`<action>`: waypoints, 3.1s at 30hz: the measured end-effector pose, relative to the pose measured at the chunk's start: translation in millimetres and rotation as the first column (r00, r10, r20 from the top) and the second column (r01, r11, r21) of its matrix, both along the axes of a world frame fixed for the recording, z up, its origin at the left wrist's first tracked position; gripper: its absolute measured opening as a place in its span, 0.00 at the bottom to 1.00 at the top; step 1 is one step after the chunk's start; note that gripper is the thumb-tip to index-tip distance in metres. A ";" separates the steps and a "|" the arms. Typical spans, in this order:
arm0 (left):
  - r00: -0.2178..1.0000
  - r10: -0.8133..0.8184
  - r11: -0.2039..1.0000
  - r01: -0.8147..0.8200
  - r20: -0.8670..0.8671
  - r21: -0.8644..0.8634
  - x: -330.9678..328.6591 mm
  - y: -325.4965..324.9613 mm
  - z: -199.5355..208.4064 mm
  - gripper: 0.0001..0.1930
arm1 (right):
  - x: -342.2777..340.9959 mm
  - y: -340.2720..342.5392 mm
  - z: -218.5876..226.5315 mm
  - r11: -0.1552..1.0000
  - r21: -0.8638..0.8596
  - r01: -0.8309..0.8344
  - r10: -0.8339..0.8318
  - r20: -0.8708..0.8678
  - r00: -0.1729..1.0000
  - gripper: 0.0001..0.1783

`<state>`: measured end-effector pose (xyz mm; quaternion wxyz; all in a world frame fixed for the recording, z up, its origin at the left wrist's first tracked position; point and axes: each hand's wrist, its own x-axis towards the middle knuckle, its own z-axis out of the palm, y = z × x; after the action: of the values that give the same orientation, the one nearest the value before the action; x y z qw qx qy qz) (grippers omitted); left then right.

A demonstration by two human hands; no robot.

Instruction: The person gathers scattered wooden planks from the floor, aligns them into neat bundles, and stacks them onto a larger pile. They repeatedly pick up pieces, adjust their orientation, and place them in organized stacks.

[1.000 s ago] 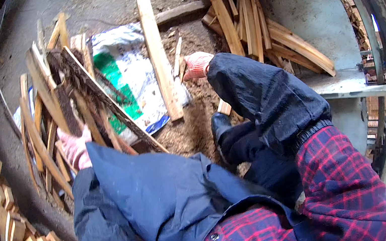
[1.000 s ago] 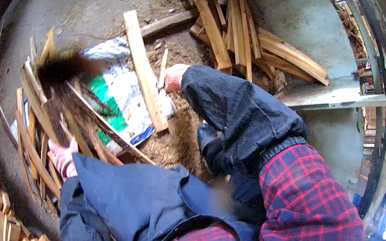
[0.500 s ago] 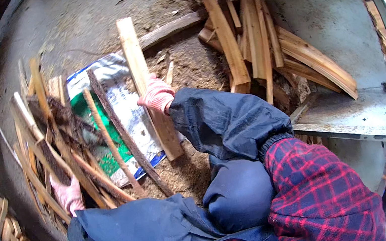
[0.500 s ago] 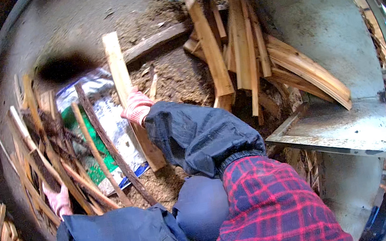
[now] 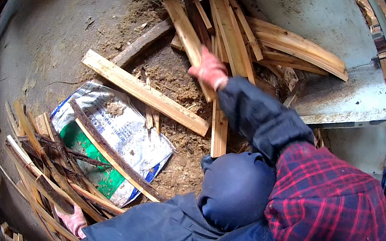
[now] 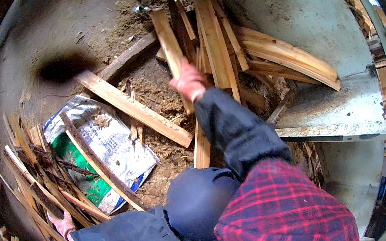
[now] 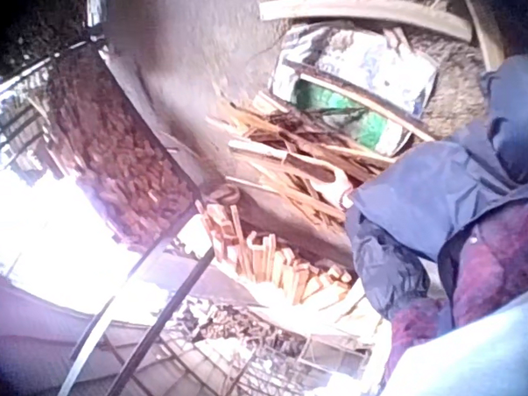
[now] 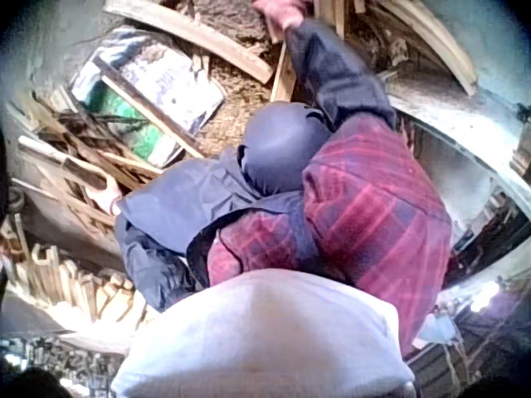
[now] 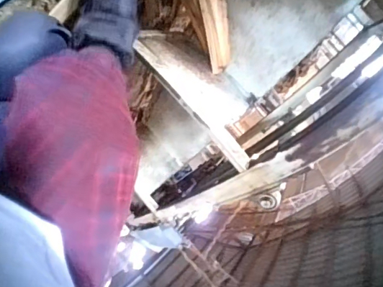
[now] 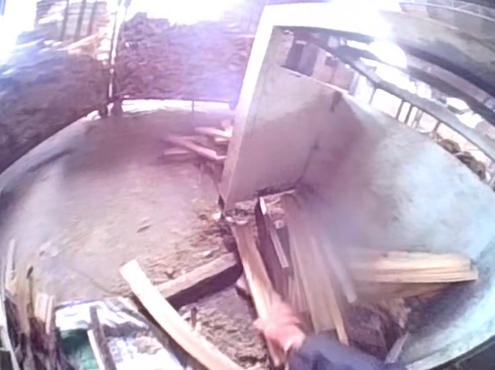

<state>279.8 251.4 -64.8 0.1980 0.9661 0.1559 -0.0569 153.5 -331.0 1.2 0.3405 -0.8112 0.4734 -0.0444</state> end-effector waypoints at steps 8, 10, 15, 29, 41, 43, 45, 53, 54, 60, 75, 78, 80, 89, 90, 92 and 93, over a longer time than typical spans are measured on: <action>0.987 0.063 0.990 -0.043 -0.148 0.135 2.8 -16.2 9.9 0.46 | -26.0 17.6 -11.0 0.881 -0.380 -0.281 0.289 -0.037 0.956 0.60; 0.998 0.022 0.997 -0.017 -0.067 0.078 4.4 2.6 -2.1 0.46 | -36.0 -34.2 -13.1 0.705 -0.676 -0.217 -0.056 -0.357 0.932 0.62; 0.999 0.023 0.997 -0.019 -0.048 0.072 6.4 6.8 -2.7 0.46 | -45.3 -101.9 13.5 0.978 -0.187 0.093 -0.174 -0.479 0.861 0.66; 0.995 0.048 0.994 -0.039 -0.090 0.097 0.4 -9.8 5.2 0.46 | -138.9 -89.1 -30.4 0.809 0.511 0.290 -0.481 0.291 0.827 0.44; 0.982 -0.190 0.982 0.190 0.005 0.000 7.4 11.4 16.4 0.45 | -120.0 52.3 32.2 0.882 0.453 -0.132 -0.101 0.456 0.884 0.28; 0.991 -0.089 0.994 0.082 -0.096 -0.072 8.3 -14.6 20.0 0.46 | -89.4 54.4 44.9 0.731 0.643 -0.227 -0.088 0.419 0.904 0.32; 0.989 -0.149 0.980 0.146 -0.015 -0.135 4.2 -0.1 18.2 0.45 | -51.3 77.1 34.3 0.713 0.617 -0.333 0.044 0.435 0.899 0.37; 0.974 -0.030 0.988 -0.005 -0.225 -0.153 -0.4 -21.4 22.8 0.43 | 12.0 -27.7 -40.3 0.918 -0.347 -0.192 -0.003 -0.489 0.872 0.56; 0.992 -0.128 0.985 0.125 -0.013 -0.119 1.3 20.3 1.0 0.42 | 28.3 -20.9 -42.5 0.909 -0.322 -0.266 0.044 -0.559 0.828 0.52; 0.996 -0.081 0.992 0.083 0.021 -0.098 1.9 38.0 -21.3 0.42 | 45.2 -57.6 -72.5 0.883 -0.403 -0.239 -0.101 -0.661 0.743 0.32; 0.934 -0.358 0.929 0.357 -0.003 0.101 8.7 22.0 61.7 0.43 | -41.0 92.5 12.7 0.578 0.665 -0.473 -0.024 0.594 0.804 0.51; 0.996 -0.054 0.737 0.083 0.064 -0.671 -21.8 -79.6 139.3 0.35 | -23.6 162.1 12.1 0.538 0.343 -0.770 0.486 0.620 0.616 0.51; 0.986 -0.139 0.393 -0.028 -0.090 -0.919 -39.0 -155.6 141.8 0.29 | -27.5 171.2 7.6 0.495 0.162 -0.853 0.682 0.537 0.497 0.47; 0.991 -0.116 0.824 0.061 -0.063 -0.563 -7.5 -138.9 -0.5 0.33 | -70.5 -152.4 -23.6 0.816 -0.560 -0.142 -0.060 -0.327 0.943 0.49; 0.989 -0.131 0.870 0.084 -0.064 -0.486 -6.1 -129.9 -1.5 0.34 | -70.4 -164.2 -32.4 0.880 -0.469 -0.072 -0.102 -0.336 0.936 0.53; 0.995 -0.094 0.949 0.079 -0.035 -0.305 -12.1 -110.1 16.0 0.34 | -44.7 -151.9 -35.0 0.939 -0.320 -0.129 0.023 -0.314 0.949 0.48; 0.989 -0.132 0.897 0.091 -0.066 -0.432 -16.4 -108.5 27.0 0.34 | -66.6 -165.5 -58.0 0.986 -0.161 -0.039 0.045 0.033 0.998 0.44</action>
<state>263.4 142.9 -37.7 0.3937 0.9027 0.0933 -0.1461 86.9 -496.5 -56.7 0.2838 -0.8447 0.4449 -0.0898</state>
